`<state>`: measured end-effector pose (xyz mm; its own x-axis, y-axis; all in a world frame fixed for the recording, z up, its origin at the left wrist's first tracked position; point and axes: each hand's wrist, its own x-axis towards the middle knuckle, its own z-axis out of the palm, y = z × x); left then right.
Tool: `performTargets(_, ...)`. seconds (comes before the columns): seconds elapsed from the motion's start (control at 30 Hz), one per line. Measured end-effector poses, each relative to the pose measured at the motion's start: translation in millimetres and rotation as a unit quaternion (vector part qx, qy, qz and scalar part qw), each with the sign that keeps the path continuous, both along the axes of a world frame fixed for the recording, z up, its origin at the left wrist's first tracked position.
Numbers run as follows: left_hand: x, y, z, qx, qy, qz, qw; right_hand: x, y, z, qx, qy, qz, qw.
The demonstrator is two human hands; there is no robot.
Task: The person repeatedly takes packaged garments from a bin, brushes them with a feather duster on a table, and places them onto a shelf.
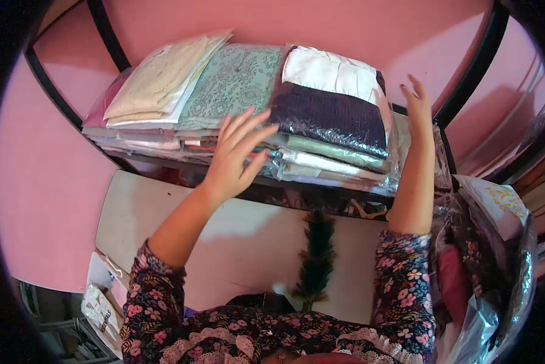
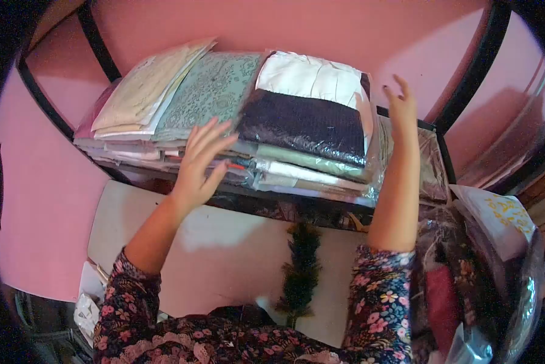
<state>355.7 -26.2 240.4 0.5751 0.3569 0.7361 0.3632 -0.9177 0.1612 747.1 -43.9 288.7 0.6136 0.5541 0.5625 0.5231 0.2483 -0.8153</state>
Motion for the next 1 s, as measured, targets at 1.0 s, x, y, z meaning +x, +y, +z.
performTargets(1.0,-691,-232,-312,-0.446,-0.050,0.258,0.856,-536,-309,-441,-0.432,-0.212,-0.032,0.876)
